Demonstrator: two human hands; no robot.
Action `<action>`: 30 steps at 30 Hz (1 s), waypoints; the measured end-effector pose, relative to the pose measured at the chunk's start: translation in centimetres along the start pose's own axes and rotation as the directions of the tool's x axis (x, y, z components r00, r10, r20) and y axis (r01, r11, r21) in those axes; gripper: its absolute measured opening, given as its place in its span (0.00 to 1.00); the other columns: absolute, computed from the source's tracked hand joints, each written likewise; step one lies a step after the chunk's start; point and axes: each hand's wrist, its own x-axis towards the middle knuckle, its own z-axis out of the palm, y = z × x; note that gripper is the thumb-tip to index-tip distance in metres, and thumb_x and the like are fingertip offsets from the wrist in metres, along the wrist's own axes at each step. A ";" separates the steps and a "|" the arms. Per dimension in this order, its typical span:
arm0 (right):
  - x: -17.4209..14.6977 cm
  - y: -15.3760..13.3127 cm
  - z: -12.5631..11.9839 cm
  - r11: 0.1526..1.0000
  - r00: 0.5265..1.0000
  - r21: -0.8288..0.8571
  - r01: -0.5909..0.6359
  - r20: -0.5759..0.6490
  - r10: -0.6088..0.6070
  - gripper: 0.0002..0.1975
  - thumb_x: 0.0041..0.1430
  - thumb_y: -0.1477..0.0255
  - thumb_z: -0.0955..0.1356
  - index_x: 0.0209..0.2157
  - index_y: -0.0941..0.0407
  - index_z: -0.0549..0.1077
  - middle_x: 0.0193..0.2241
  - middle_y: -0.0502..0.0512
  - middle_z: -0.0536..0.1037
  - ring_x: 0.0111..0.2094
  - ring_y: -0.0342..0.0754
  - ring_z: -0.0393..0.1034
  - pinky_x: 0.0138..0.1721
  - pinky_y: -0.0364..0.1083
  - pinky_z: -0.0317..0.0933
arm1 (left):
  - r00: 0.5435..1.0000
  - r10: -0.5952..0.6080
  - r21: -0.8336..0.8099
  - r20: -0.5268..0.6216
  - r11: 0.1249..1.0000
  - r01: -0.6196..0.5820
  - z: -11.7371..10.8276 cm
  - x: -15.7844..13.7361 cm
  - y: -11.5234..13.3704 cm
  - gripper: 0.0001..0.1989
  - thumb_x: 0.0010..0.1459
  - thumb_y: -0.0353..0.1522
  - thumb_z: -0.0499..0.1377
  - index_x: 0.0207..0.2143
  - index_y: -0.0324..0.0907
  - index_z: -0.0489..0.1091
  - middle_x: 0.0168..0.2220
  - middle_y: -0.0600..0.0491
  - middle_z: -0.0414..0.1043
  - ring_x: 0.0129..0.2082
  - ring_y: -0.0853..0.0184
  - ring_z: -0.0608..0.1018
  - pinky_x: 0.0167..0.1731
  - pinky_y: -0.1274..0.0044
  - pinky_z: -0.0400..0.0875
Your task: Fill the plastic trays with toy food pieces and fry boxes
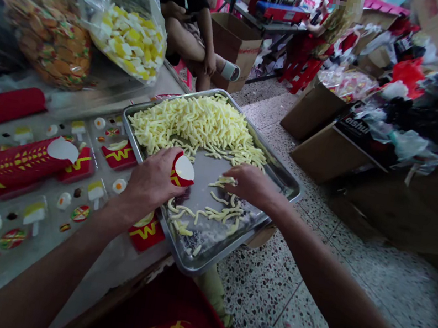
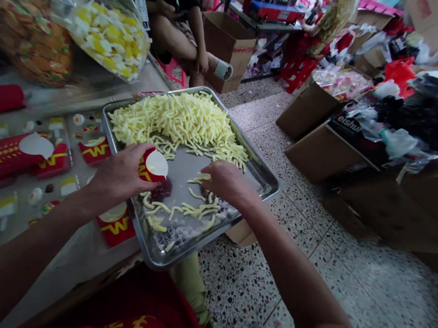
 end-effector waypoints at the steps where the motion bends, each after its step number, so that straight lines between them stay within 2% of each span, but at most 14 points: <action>1: 0.1 -0.5 0.4 0.998 0.999 -0.058 -0.021 0.030 0.023 0.12 0.57 0.73 0.73 0.43 0.53 0.84 0.39 0.59 0.83 0.40 0.52 0.74 0.40 0.46 0.60 | 1.000 0.019 0.011 0.013 1.000 -0.019 0.2 0.1 0.4 0.34 0.48 0.37 0.69 0.58 0.43 0.64 0.54 0.46 0.73 0.52 0.53 0.76 0.51 0.66 0.72; 3: 0.4 -1.2 1.3 0.988 0.997 -0.145 -0.048 0.054 0.057 0.10 0.58 0.77 0.69 0.37 0.55 0.84 0.36 0.60 0.83 0.39 0.52 0.75 0.37 0.46 0.58 | 0.997 0.044 0.041 0.065 0.998 -0.047 0.7 0.2 1.3 0.35 0.47 0.37 0.70 0.57 0.43 0.64 0.54 0.46 0.73 0.52 0.53 0.76 0.51 0.67 0.72; 5: 1.1 -1.4 1.9 0.983 0.995 -0.159 -0.093 0.012 0.096 0.10 0.56 0.77 0.69 0.35 0.56 0.84 0.36 0.61 0.83 0.38 0.52 0.75 0.35 0.46 0.57 | 0.990 0.031 0.081 0.140 0.996 -0.042 1.5 0.2 2.4 0.34 0.46 0.39 0.70 0.55 0.43 0.65 0.53 0.45 0.73 0.51 0.53 0.77 0.48 0.68 0.72; 9: 2.4 -2.1 1.9 0.957 0.953 0.062 -0.284 -0.088 0.288 0.11 0.51 0.71 0.72 0.38 0.55 0.84 0.32 0.55 0.84 0.34 0.50 0.75 0.32 0.44 0.57 | 0.965 -0.044 0.132 0.260 0.991 0.010 3.4 0.3 4.0 0.31 0.46 0.39 0.71 0.51 0.42 0.65 0.52 0.44 0.72 0.48 0.52 0.78 0.41 0.68 0.73; 11: 2.5 -3.4 1.6 0.943 0.944 0.145 -0.299 -0.102 0.315 0.11 0.51 0.70 0.73 0.38 0.54 0.84 0.30 0.53 0.83 0.32 0.49 0.75 0.32 0.44 0.57 | 0.965 -0.068 0.105 0.255 0.994 0.042 4.4 0.3 4.4 0.31 0.45 0.38 0.71 0.50 0.42 0.64 0.51 0.44 0.72 0.48 0.52 0.78 0.41 0.67 0.73; 14: 1.7 -5.9 1.0 0.965 0.969 0.135 -0.223 -0.074 0.234 0.09 0.55 0.73 0.70 0.36 0.55 0.84 0.32 0.56 0.84 0.34 0.50 0.75 0.33 0.45 0.56 | 0.977 -0.099 0.007 0.187 0.995 0.099 5.6 0.1 4.4 0.25 0.48 0.33 0.67 0.48 0.43 0.63 0.48 0.45 0.72 0.47 0.54 0.79 0.43 0.68 0.73; 16: 0.8 -7.0 0.7 0.978 0.992 0.175 -0.113 -0.027 0.120 0.11 0.58 0.76 0.68 0.34 0.55 0.84 0.34 0.57 0.84 0.35 0.50 0.74 0.34 0.45 0.56 | 0.990 -0.075 -0.085 0.122 0.993 0.086 6.0 -0.3 4.3 0.23 0.49 0.30 0.64 0.47 0.43 0.63 0.47 0.45 0.72 0.48 0.55 0.78 0.47 0.68 0.73; 18: -0.1 -7.8 0.6 0.966 0.999 0.258 -0.003 -0.038 0.013 0.11 0.59 0.78 0.67 0.32 0.55 0.83 0.34 0.56 0.83 0.37 0.49 0.73 0.37 0.44 0.58 | 0.998 -0.030 -0.176 0.056 0.984 0.040 6.0 -1.0 4.1 0.26 0.47 0.29 0.64 0.49 0.42 0.62 0.49 0.45 0.71 0.50 0.56 0.76 0.50 0.68 0.72; 20: -1.1 -8.5 0.5 0.935 0.995 0.355 0.018 -0.096 0.017 0.09 0.56 0.79 0.68 0.30 0.54 0.81 0.32 0.54 0.83 0.36 0.49 0.73 0.38 0.44 0.59 | 1.000 -0.004 -0.253 0.001 0.968 0.004 5.7 -2.1 3.7 0.30 0.45 0.28 0.65 0.51 0.42 0.61 0.50 0.45 0.71 0.51 0.56 0.76 0.52 0.66 0.72; 23: -1.9 -9.6 0.5 0.806 0.987 0.592 0.000 -0.131 0.096 0.07 0.51 0.81 0.71 0.30 0.54 0.77 0.28 0.50 0.81 0.31 0.47 0.73 0.34 0.44 0.61 | 0.996 0.042 -0.337 -0.083 0.939 -0.068 4.8 -4.4 2.7 0.30 0.45 0.26 0.65 0.52 0.44 0.62 0.49 0.47 0.72 0.50 0.56 0.76 0.52 0.65 0.72; 26: -0.5 -9.6 0.5 0.564 0.990 0.817 0.120 -0.142 -0.005 0.07 0.55 0.75 0.72 0.37 0.54 0.73 0.30 0.49 0.81 0.29 0.46 0.74 0.31 0.43 0.63 | 0.989 0.020 -0.392 -0.148 0.917 -0.077 3.6 -6.8 0.8 0.32 0.48 0.29 0.68 0.55 0.45 0.63 0.51 0.48 0.72 0.51 0.56 0.76 0.53 0.64 0.72; 27: 0.5 -9.4 0.6 0.542 0.985 0.827 0.151 -0.173 -0.011 0.07 0.57 0.73 0.72 0.38 0.55 0.73 0.31 0.50 0.81 0.29 0.46 0.74 0.31 0.43 0.64 | 0.985 -0.035 -0.405 -0.166 0.914 -0.036 3.2 -7.4 0.0 0.34 0.48 0.31 0.69 0.57 0.45 0.63 0.52 0.47 0.72 0.52 0.56 0.76 0.53 0.64 0.72; 28: 1.8 -9.0 0.6 0.575 0.978 0.800 0.171 -0.207 -0.003 0.07 0.58 0.72 0.72 0.38 0.55 0.74 0.31 0.51 0.81 0.29 0.46 0.74 0.32 0.43 0.64 | 0.977 -0.104 -0.418 -0.186 0.908 0.017 2.8 -8.0 -0.7 0.36 0.48 0.33 0.71 0.58 0.45 0.62 0.53 0.47 0.72 0.52 0.56 0.76 0.54 0.63 0.71; 30: 4.7 -8.3 0.9 0.754 0.964 0.631 0.181 -0.264 -0.010 0.06 0.58 0.73 0.72 0.39 0.56 0.77 0.33 0.53 0.81 0.31 0.46 0.74 0.35 0.44 0.64 | 0.948 -0.228 -0.448 -0.222 0.887 0.109 2.0 -8.7 -2.2 0.38 0.47 0.35 0.72 0.59 0.45 0.63 0.54 0.46 0.72 0.53 0.55 0.77 0.55 0.63 0.71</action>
